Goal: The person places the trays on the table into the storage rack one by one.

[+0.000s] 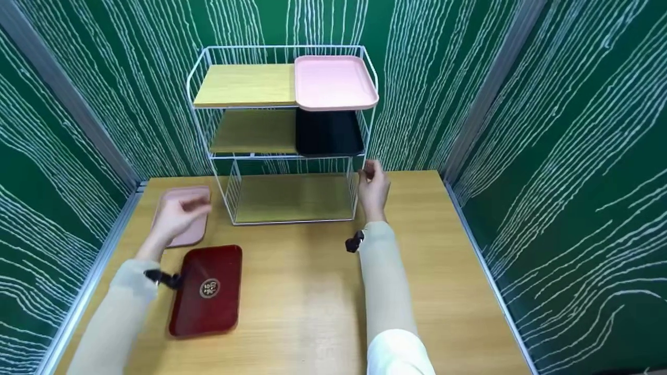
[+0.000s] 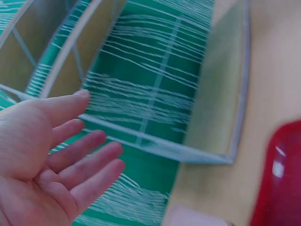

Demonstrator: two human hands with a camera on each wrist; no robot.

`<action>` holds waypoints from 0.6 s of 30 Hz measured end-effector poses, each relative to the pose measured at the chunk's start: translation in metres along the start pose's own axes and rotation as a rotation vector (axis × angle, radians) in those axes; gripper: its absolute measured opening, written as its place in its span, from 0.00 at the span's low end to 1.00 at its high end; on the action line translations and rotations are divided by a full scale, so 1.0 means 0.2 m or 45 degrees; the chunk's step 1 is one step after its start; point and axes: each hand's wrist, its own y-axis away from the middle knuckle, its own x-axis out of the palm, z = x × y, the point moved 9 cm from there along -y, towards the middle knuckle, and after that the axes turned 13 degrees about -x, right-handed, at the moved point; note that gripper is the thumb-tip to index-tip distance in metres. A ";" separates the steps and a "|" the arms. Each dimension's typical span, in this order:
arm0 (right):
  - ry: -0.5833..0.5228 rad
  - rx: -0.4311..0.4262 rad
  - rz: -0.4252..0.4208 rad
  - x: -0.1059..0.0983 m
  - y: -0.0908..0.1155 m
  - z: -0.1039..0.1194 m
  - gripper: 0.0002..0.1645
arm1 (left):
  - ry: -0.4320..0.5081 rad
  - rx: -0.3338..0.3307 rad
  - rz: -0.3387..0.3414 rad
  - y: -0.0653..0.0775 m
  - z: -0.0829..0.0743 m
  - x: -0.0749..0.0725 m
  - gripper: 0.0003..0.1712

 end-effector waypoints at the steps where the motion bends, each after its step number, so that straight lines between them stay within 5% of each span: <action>1: 0.009 0.003 -0.002 0.00 0.00 0.00 0.11 | -0.027 -0.027 0.017 0.02 0.05 0.01 0.28; 6: 0.031 -0.004 0.001 -0.01 0.01 -0.01 0.12 | -0.074 -0.147 0.005 0.13 0.31 0.00 0.23; 13: 0.028 -0.030 -0.006 0.01 0.01 0.00 0.12 | -0.171 -0.201 -0.072 0.30 0.55 -0.10 0.19; 18: 0.055 -0.066 -0.022 0.00 0.01 0.00 0.12 | -0.183 -0.450 -0.039 0.39 0.77 -0.13 0.24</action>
